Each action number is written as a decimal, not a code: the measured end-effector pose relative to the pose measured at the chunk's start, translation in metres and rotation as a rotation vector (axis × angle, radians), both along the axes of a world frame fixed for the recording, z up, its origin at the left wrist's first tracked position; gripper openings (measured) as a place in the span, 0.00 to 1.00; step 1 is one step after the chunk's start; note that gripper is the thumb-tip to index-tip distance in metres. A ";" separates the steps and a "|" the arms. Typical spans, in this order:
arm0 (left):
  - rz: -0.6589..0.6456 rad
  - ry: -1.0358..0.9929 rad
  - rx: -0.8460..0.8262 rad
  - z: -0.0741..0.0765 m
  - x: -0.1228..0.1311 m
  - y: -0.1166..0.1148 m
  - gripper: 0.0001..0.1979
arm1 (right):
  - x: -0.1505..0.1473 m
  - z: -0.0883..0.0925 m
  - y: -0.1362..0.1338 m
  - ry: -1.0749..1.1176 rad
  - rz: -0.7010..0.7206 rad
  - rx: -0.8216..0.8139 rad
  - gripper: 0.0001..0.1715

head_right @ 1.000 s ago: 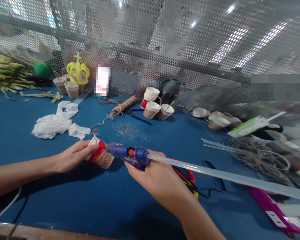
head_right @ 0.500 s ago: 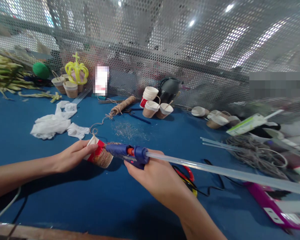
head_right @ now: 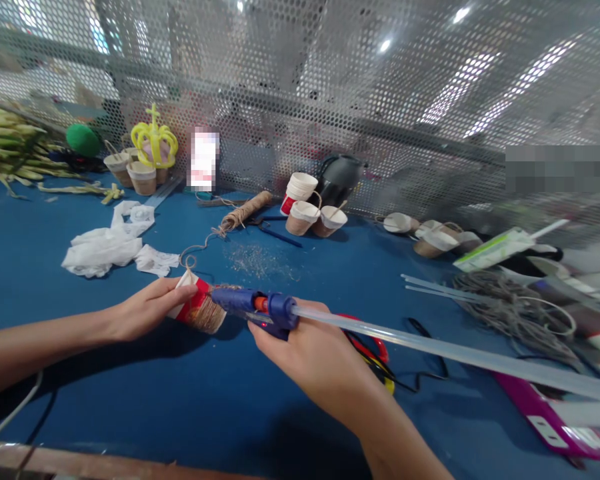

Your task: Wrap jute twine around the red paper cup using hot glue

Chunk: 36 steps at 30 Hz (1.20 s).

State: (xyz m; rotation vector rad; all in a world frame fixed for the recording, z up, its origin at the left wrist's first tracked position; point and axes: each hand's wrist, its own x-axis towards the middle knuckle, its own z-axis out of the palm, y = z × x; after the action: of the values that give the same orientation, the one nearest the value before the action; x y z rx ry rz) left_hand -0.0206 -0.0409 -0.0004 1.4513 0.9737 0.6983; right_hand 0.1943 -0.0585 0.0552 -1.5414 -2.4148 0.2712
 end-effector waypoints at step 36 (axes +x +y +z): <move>0.052 -0.042 -0.105 -0.004 0.003 0.003 0.21 | -0.005 0.006 -0.002 -0.014 0.056 0.001 0.11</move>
State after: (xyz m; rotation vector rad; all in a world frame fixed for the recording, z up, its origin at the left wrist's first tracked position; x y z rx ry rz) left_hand -0.0171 -0.0376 -0.0039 1.3187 1.0044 0.7025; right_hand 0.1890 -0.0609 0.0608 -1.4810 -2.4711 0.2708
